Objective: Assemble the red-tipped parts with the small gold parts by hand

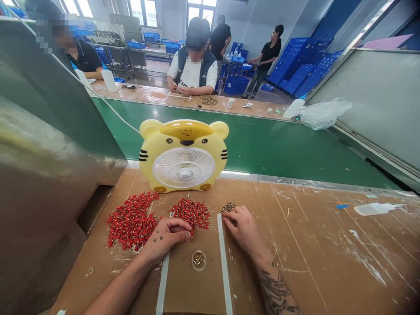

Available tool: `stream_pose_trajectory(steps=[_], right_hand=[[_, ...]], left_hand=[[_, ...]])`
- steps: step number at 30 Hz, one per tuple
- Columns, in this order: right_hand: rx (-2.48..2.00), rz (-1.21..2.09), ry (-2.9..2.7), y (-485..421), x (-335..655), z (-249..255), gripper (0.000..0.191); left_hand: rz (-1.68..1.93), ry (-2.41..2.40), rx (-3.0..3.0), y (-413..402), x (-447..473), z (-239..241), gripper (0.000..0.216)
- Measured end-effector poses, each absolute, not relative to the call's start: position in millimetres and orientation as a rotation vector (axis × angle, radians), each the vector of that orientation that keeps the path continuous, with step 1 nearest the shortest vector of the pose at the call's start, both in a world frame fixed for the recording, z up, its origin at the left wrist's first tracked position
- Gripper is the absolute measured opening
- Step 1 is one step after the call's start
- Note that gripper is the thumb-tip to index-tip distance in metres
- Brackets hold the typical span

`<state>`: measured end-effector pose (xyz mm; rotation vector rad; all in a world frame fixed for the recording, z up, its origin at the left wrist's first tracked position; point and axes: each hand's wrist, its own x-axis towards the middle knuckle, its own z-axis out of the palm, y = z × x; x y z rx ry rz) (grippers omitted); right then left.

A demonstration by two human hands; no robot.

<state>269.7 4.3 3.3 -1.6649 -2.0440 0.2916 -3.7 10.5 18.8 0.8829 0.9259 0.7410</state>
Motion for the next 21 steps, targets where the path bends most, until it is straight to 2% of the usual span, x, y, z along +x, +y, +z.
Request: stream_pose_trajectory(steps=[7, 13, 21], right_hand=[[-1.604, 0.393, -1.923, 5.9, 266.6, 11.0, 0.016], [-1.349, 0.745, -1.666, -9.1, 237.3, 12.0, 0.013], [-1.17, 0.906, -1.579, -19.3, 201.9, 11.5, 0.007]], left_hand=[[0.762, 0.91, 0.866, 10.2, -3.3, 17.2, 0.018], [0.813, 0.919, 0.89, 9.8, 0.8, 13.7, 0.017], [0.946, 0.933, 1.32, 4.4, 6.3, 15.6, 0.008]])
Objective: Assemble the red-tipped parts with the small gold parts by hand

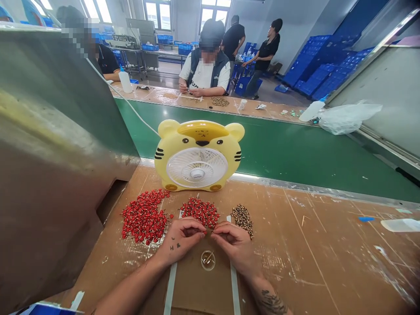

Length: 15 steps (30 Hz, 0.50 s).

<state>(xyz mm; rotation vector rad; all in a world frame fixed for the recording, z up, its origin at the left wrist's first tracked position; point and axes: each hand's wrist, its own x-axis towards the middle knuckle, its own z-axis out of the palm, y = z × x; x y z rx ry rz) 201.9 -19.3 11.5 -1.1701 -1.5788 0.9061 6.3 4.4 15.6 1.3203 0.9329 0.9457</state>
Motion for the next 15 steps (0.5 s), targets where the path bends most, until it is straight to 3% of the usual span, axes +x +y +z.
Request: stream_pose_trajectory(steps=[15], right_hand=[[-1.169, 0.966, -1.614, -22.2, 196.3, 14.1, 0.004]], left_hand=[[0.96, 0.931, 1.546, 2.9, 8.2, 25.1, 0.012]])
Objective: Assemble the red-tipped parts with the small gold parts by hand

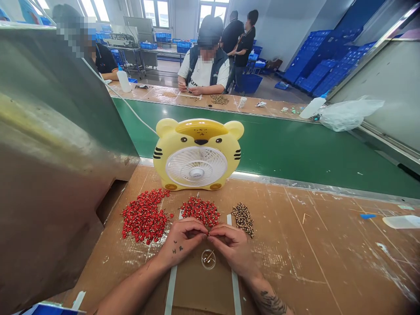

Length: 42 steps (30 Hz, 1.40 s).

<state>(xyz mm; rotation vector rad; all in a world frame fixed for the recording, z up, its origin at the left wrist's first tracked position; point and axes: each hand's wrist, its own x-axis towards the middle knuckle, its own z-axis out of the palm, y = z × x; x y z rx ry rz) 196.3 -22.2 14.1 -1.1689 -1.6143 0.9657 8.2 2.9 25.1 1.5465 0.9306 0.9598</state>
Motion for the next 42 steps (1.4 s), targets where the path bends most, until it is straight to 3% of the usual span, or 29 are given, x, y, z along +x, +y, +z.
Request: stream_pose_trajectory(steps=[22, 35, 38, 42], right_hand=[[-1.158, 1.062, -1.656, -18.6, 197.0, 12.8, 0.013], [-1.206, 0.826, -1.805, -13.2, 214.0, 15.5, 0.014], [-1.132, 0.938, -1.941, -13.1, 224.9, 18.9, 0.014], [-1.099, 1.069, -2.083, -13.2, 229.5, 18.6, 0.018]], left_hand=[[0.879, 1.052, 1.473, 0.8, 5.8, 23.7, 0.01], [1.065, 1.212, 2.112, 36.1, -7.8, 10.5, 0.025], [0.968, 1.366, 2.222, 40.6, -35.1, 20.4, 0.023], [0.562, 1.579, 2.33, 46.2, -74.1, 35.6, 0.023]])
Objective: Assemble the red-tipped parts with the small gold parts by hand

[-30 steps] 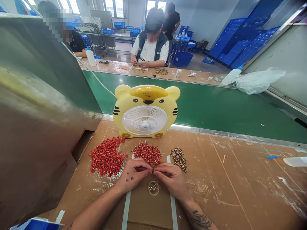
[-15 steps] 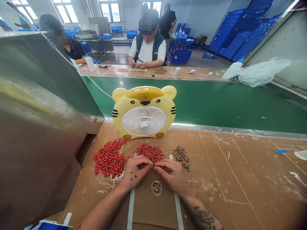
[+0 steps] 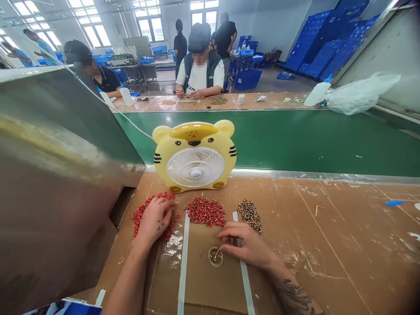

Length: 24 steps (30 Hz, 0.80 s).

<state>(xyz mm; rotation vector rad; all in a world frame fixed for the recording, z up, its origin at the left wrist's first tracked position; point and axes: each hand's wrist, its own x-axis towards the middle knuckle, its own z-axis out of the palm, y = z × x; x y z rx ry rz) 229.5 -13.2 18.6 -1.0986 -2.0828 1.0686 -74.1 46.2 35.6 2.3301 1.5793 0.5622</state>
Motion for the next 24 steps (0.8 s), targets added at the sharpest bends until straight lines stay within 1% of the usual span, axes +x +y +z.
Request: stream_pose_trajectory(steps=[2, 4, 10, 13, 15, 18, 21, 24], right_hand=[[-1.107, 1.098, -2.104, -13.9, 227.0, 16.2, 0.014], [-1.106, 1.118, -2.109, -15.1, 223.8, 14.2, 0.014], [-0.953, 1.095, -2.18, -20.0, 220.7, 19.5, 0.018], [-0.894, 1.032, -2.248, -21.5, 220.9, 22.4, 0.019], [-0.878, 0.971, -2.254, -21.2, 221.2, 21.6, 0.018], [-0.887, 0.854, -2.222, -19.9, 221.7, 18.2, 0.017], [-0.831, 0.84, -2.259, -19.6, 221.1, 16.5, 0.017], [-0.789, 0.809, -2.281, -20.1, 219.9, 17.2, 0.018]], left_hand=[[0.395, 1.601, 2.335, 46.9, -83.6, 39.6, 0.026], [0.304, 1.597, 2.328, 45.6, -84.7, 41.4, 0.027], [0.271, 1.488, 2.387, 39.8, -67.3, 41.7, 0.017], [0.278, 1.417, 2.413, 40.1, -62.7, 40.0, 0.02], [0.347, 1.391, 2.395, 40.4, -61.5, 38.7, 0.021], [0.592, 1.384, 2.208, 37.7, -57.7, 37.0, 0.018], [0.866, 1.348, 1.768, 30.0, -46.6, 32.9, 0.015], [0.972, 1.16, 1.311, 21.7, -30.5, 24.6, 0.018]])
